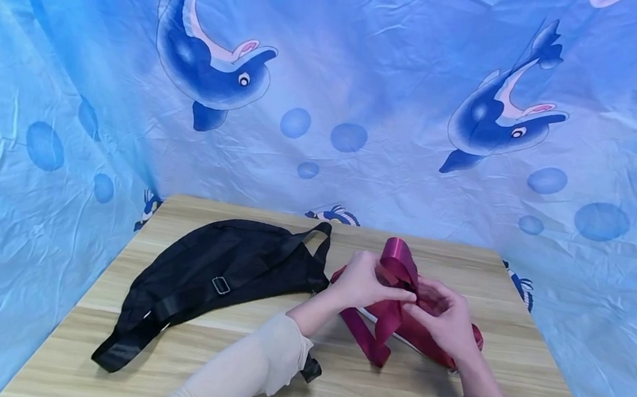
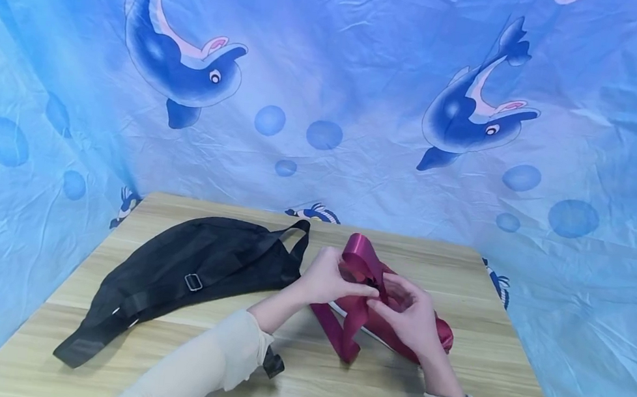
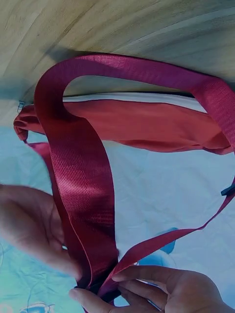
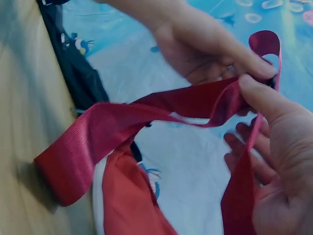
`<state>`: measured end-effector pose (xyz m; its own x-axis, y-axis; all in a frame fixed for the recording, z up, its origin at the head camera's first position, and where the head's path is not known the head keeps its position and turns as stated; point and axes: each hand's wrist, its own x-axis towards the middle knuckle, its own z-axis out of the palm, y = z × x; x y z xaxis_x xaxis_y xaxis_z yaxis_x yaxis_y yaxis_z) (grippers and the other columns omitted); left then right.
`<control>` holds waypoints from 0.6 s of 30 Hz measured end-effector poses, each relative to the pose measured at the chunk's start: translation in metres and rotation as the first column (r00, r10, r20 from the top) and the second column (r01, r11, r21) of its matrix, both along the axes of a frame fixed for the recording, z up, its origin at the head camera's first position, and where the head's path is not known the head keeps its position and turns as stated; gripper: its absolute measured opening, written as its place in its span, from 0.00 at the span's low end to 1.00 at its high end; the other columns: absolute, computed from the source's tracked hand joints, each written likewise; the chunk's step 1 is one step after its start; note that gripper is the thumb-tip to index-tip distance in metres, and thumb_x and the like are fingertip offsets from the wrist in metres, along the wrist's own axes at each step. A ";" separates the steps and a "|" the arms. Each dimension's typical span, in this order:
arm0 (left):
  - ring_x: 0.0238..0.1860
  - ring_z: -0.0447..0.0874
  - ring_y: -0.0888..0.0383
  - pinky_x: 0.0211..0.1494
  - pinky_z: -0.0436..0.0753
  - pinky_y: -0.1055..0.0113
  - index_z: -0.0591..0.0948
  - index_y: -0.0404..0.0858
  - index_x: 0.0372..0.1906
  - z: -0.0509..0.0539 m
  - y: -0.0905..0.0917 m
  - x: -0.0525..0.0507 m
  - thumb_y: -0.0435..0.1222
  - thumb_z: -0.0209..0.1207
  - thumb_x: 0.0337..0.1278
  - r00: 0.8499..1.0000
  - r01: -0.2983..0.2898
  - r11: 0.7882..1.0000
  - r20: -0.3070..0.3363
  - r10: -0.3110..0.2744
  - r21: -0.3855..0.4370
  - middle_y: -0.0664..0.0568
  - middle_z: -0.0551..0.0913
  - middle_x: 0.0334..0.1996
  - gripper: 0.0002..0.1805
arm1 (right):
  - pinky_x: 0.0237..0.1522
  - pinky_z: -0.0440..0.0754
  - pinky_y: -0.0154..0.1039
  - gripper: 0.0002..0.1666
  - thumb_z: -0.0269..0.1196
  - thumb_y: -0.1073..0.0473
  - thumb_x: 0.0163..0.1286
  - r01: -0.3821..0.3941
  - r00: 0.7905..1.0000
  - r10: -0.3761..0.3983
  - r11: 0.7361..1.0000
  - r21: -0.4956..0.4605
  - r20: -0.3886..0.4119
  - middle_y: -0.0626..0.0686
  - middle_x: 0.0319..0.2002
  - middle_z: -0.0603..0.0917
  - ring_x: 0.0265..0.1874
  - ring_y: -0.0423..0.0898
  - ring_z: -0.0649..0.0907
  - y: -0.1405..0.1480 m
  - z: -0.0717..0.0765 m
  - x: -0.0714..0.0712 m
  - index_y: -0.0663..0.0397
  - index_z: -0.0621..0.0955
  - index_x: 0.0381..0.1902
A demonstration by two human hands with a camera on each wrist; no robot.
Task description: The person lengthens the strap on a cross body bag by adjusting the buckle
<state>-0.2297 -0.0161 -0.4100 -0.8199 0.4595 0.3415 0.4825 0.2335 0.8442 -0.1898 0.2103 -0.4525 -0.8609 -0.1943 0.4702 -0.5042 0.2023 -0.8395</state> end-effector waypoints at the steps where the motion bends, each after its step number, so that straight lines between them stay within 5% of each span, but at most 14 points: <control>1: 0.32 0.88 0.73 0.36 0.87 0.74 0.91 0.46 0.40 0.000 -0.001 0.000 0.46 0.81 0.52 1.000 -0.002 1.000 -0.001 0.002 0.000 0.56 0.93 0.32 0.15 | 0.53 0.87 0.26 0.30 0.71 0.78 0.64 0.032 0.999 -0.032 0.999 0.016 0.004 0.33 0.51 0.90 0.51 0.30 0.88 0.000 -0.002 0.001 0.72 0.80 0.64; 8: 0.33 0.90 0.70 0.41 0.89 0.72 0.92 0.45 0.54 0.001 -0.002 -0.001 0.42 0.80 0.55 0.998 0.023 0.994 0.063 -0.030 0.109 0.53 0.95 0.40 0.20 | 0.49 0.86 0.22 0.26 0.75 0.69 0.66 0.186 0.981 -0.192 0.973 0.138 0.028 0.30 0.50 0.89 0.47 0.25 0.87 0.016 -0.014 0.006 0.61 0.85 0.63; 14: 0.34 0.90 0.70 0.42 0.90 0.72 0.90 0.41 0.58 0.005 0.001 0.000 0.39 0.80 0.54 0.997 0.043 0.991 0.053 -0.050 0.127 0.50 0.95 0.43 0.25 | 0.56 0.85 0.25 0.31 0.76 0.71 0.64 0.126 0.992 -0.127 0.982 0.143 -0.003 0.38 0.54 0.89 0.52 0.29 0.87 0.015 -0.010 0.004 0.60 0.82 0.65; 18: 0.36 0.91 0.68 0.42 0.90 0.73 0.90 0.42 0.58 0.006 0.004 0.001 0.38 0.80 0.54 0.996 0.068 0.992 0.043 -0.073 0.107 0.51 0.95 0.43 0.25 | 0.55 0.87 0.27 0.28 0.75 0.73 0.63 0.112 0.994 -0.111 0.989 0.095 -0.016 0.32 0.49 0.89 0.48 0.29 0.88 0.006 -0.003 0.000 0.63 0.83 0.61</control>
